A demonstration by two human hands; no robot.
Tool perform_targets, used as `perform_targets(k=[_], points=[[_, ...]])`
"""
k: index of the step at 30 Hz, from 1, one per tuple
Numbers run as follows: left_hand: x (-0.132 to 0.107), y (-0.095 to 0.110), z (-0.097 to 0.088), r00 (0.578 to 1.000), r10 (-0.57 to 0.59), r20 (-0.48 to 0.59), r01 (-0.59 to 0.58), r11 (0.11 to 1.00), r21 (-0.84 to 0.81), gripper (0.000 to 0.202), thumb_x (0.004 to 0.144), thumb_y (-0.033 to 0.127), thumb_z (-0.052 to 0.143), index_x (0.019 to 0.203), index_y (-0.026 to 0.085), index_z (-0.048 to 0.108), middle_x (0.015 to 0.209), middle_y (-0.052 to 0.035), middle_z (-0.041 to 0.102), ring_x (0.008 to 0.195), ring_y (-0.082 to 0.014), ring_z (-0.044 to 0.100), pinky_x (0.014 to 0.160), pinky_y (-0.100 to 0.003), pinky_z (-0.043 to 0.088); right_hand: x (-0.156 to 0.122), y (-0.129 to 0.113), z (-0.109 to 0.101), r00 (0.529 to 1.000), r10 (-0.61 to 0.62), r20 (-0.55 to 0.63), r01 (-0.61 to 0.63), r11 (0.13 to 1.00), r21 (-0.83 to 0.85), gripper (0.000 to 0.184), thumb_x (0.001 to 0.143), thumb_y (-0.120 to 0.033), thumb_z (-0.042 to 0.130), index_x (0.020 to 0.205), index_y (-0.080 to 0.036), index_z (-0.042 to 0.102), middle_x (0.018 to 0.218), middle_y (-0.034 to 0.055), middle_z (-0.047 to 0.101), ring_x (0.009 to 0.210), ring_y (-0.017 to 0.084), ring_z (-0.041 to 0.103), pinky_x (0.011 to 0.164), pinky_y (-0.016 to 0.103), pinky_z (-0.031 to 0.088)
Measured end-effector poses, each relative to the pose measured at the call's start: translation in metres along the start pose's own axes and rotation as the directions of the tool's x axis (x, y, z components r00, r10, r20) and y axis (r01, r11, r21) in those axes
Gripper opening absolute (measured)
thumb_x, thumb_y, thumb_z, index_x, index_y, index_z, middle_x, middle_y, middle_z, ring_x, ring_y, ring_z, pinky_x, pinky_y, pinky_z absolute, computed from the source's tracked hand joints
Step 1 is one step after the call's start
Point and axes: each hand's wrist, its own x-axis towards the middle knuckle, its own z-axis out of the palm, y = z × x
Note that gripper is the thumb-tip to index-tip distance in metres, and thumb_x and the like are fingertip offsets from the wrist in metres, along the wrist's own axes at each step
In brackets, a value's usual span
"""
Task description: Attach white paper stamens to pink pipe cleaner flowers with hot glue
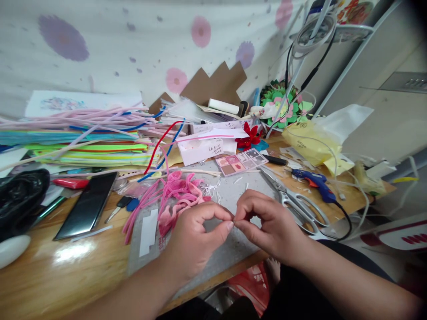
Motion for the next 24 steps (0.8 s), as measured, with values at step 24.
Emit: perform_targets(k=[24], points=[[0.0,0.002,-0.002,0.999,-0.043,0.029,0.046,0.99,-0.132,0.008,0.075,0.018,0.062,0.068,0.018,0.067,0.071,-0.0007,0.066,0.07,-0.0151,0.057,0.069,-0.027,0.044,-0.005,0.002,0.011,0.987,-0.039,-0.154,0.041,0.999,0.016,0.008,0.081,-0.011,0.062,0.079,-0.018,0.064,0.074,0.0024,0.058,0.068,0.014,0.056,0.058,0.025,0.045]])
